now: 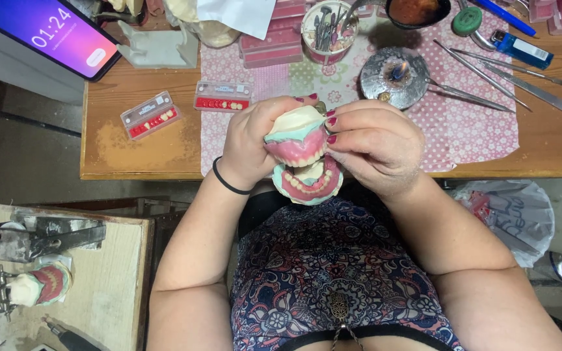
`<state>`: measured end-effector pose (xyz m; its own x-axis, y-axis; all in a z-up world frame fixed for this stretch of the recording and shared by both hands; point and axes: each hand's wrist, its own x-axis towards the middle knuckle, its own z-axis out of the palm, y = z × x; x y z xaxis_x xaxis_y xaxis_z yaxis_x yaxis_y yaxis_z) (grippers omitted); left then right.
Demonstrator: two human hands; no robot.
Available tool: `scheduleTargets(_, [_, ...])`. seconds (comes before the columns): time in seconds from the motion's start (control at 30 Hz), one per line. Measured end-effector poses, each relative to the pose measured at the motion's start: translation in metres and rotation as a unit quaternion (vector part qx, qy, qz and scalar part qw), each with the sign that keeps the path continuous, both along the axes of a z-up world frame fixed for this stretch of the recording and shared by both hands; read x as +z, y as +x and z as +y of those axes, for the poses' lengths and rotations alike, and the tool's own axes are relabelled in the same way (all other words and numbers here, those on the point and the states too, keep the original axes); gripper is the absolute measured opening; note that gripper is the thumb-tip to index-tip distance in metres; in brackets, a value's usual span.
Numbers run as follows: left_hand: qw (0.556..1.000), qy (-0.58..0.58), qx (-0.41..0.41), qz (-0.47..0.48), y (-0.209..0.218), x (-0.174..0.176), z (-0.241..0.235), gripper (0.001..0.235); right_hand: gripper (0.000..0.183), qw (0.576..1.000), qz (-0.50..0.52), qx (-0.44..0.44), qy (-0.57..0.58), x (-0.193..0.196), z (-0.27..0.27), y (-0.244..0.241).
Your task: The person uses a metal spatula to apply wax to a dental cast mounted on an articulator, then places individual artificial teeth into the wax bed and adjusts their positions. The person repeatedly opens and closes the articulator to check alignment and continues to refine the wax and tooth placement.
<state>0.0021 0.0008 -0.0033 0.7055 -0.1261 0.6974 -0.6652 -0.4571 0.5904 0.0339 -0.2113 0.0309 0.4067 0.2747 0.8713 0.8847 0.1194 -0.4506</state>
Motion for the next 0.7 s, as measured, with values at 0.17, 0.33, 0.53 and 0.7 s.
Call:
scheduleTargets(0.17, [1.0,-0.001,-0.002,0.003,-0.0014,0.0056,-0.0013,0.049,0.01,1.0,0.0,-0.003,0.006,-0.0026,0.0004,0.0001])
scheduleTargets(0.33, [1.0,0.002,-0.002,0.003,-0.0011,0.0028,0.0006,0.049,0.01,1.0,0.0,-0.001,0.008,-0.0022,0.0014,0.0002])
scheduleTargets(0.53, [1.0,-0.002,-0.003,0.012,-0.0023,0.0064,-0.0009,0.048,0.01,1.0,0.002,0.0,0.011,-0.0026,0.0013,0.0005])
scheduleTargets(0.7, [1.0,0.004,0.001,0.019,-0.0012,0.0038,0.0007,0.049,0.01,0.998,0.046,0.031,0.035,-0.0059,-0.0023,0.0005])
